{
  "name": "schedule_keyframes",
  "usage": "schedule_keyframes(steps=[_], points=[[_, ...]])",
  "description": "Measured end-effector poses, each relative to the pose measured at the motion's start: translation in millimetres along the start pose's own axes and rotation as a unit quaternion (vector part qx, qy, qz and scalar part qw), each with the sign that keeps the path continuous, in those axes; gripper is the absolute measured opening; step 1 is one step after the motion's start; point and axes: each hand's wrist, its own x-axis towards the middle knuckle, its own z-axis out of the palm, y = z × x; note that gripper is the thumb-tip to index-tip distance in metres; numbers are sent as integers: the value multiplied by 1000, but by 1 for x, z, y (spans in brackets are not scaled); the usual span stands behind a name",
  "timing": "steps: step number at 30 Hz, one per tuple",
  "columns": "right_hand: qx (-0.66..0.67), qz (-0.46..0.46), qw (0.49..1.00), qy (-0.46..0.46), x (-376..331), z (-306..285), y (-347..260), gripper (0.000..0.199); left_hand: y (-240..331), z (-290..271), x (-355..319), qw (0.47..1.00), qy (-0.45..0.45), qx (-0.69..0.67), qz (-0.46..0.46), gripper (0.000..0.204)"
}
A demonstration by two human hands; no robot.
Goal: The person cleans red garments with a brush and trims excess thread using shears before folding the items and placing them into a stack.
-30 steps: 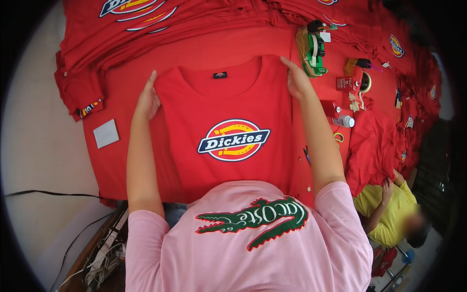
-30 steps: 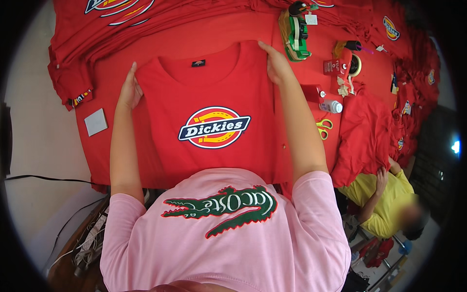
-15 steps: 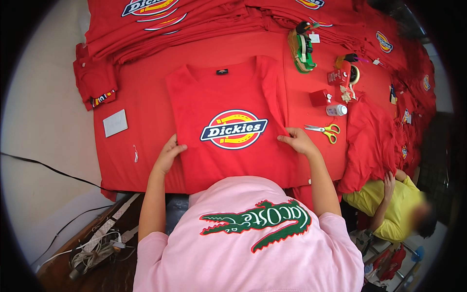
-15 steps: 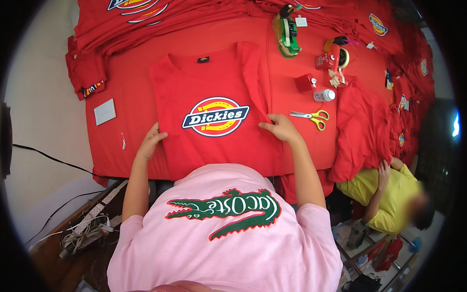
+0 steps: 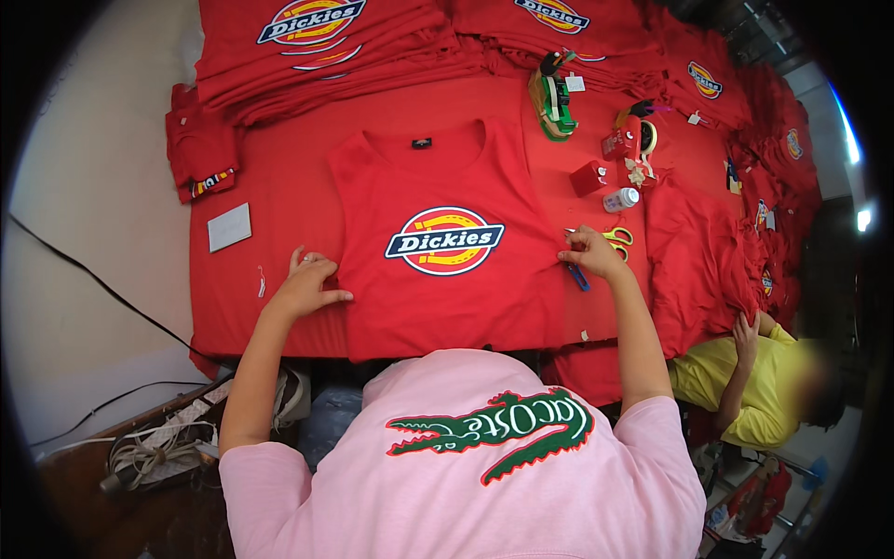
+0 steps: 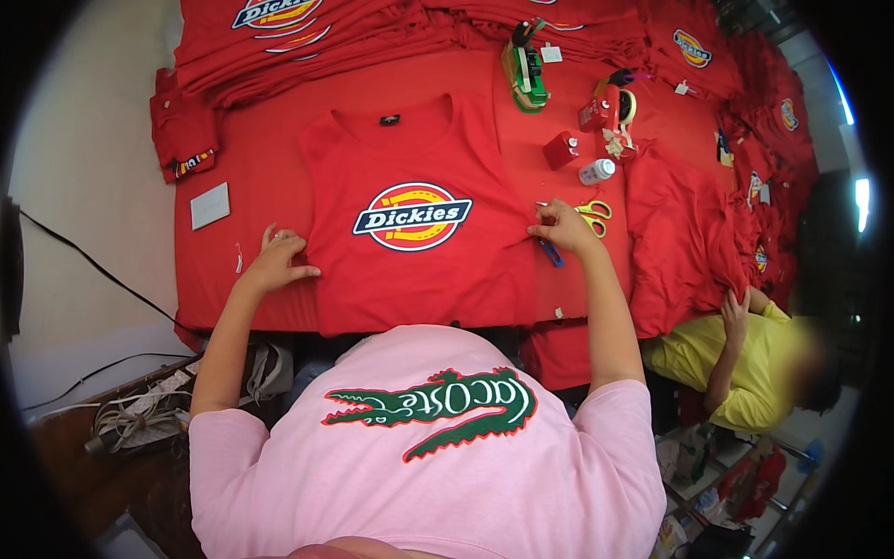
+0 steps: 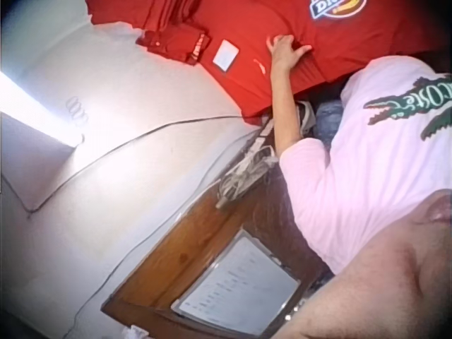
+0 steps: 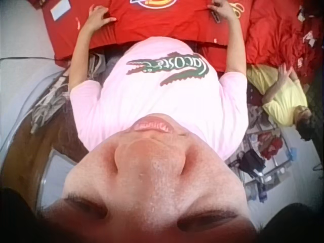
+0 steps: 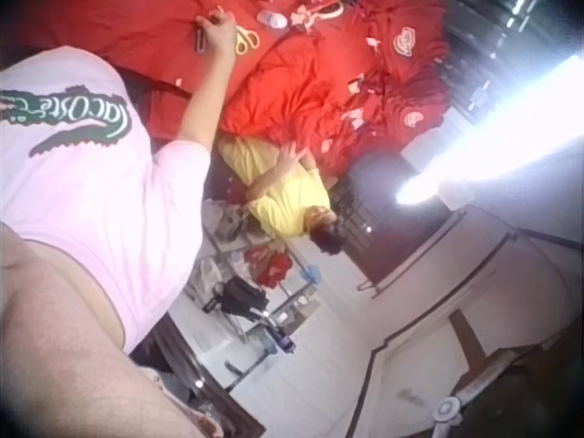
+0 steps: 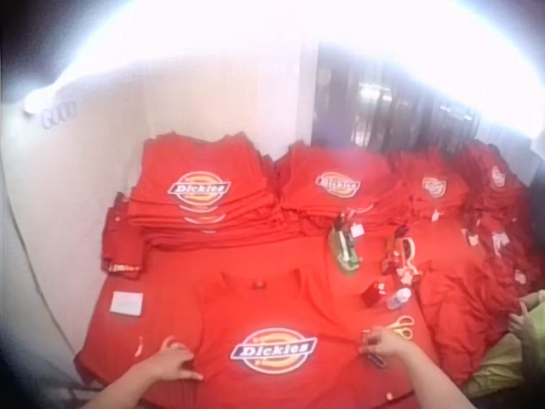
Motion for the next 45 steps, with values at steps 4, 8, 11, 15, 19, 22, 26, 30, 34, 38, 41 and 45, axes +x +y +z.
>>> schedule_keyframes(steps=[4,8,11,15,19,22,26,30,34,38,41,45], points=[[-66,26,997,-1,-17,-21,-8,27,-30,12,-9,999,-19,15,-35,43],[-65,-75,995,-21,-39,-62,-12,23,-49,2,-48,981,109,-161,-4,31],[-162,-130,978,-16,-61,-116,-51,25,-30,-68,-70,951,49,-283,-112,27],[-379,-341,786,349,-111,-205,-189,11,67,-218,-123,915,397,69,-32,25],[-324,-433,579,610,-173,-225,-231,28,134,-259,-191,596,699,389,68,22],[-489,-387,719,308,-171,-178,-180,22,93,-177,-197,841,376,383,73,43],[-227,-96,940,-236,-234,-156,-153,27,93,-110,-252,952,44,-217,-212,78],[91,-59,975,-194,-250,-190,-143,31,88,-123,-281,867,92,-461,-168,63],[219,-177,956,-83,-178,-185,-146,23,53,-141,-234,880,166,-439,-75,25],[359,-221,907,7,-92,-203,-181,29,64,-202,-138,828,285,-482,-23,23],[375,-273,876,134,-59,-230,-232,44,58,-267,-99,805,405,-433,-14,27],[365,-301,862,180,-41,-243,-258,36,58,-315,-70,783,483,-386,65,24]])
